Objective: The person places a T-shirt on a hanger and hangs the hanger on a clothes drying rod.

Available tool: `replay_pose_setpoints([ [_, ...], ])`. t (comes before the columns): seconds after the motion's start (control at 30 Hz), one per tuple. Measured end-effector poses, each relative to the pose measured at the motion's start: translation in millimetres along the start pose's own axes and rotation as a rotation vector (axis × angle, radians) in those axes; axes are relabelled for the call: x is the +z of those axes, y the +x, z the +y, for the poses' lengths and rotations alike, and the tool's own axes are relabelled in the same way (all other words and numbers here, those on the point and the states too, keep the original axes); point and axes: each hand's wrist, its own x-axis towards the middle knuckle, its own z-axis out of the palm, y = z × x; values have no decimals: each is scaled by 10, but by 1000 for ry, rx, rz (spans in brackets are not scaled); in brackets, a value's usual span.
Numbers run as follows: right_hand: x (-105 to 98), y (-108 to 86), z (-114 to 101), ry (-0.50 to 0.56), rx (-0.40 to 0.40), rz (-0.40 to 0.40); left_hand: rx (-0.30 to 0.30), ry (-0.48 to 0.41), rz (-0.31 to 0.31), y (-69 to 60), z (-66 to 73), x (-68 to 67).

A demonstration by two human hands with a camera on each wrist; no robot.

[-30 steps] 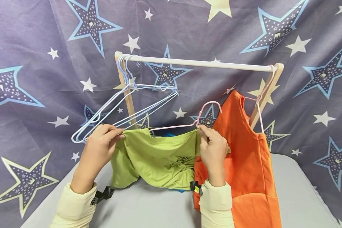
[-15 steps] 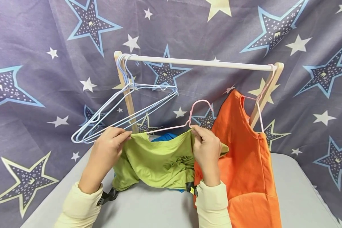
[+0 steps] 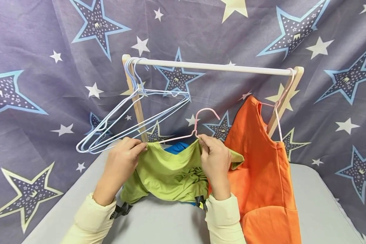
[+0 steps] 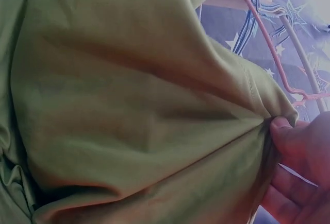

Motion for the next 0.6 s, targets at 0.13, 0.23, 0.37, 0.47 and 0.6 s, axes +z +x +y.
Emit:
replay_pose_setpoints([
  [0.13, 7, -8, -25, -5, -3, -5, -26, -11, 8, -17, 12, 68],
  [0.23, 14, -12, -39, -3, -7, -10, -52, -22, 19, -23, 27, 91],
  [0.37, 27, -16, -59, -12, -10, -13, -62, -52, 28, -13, 59, 106],
  [0.47, 44, -20, -82, -12, -15, -24, -59, -74, 33, -5, 89, 118],
  [0.6, 78, -33, -117, 6, -37, -52, -67, -75, 34, -13, 131, 142],
])
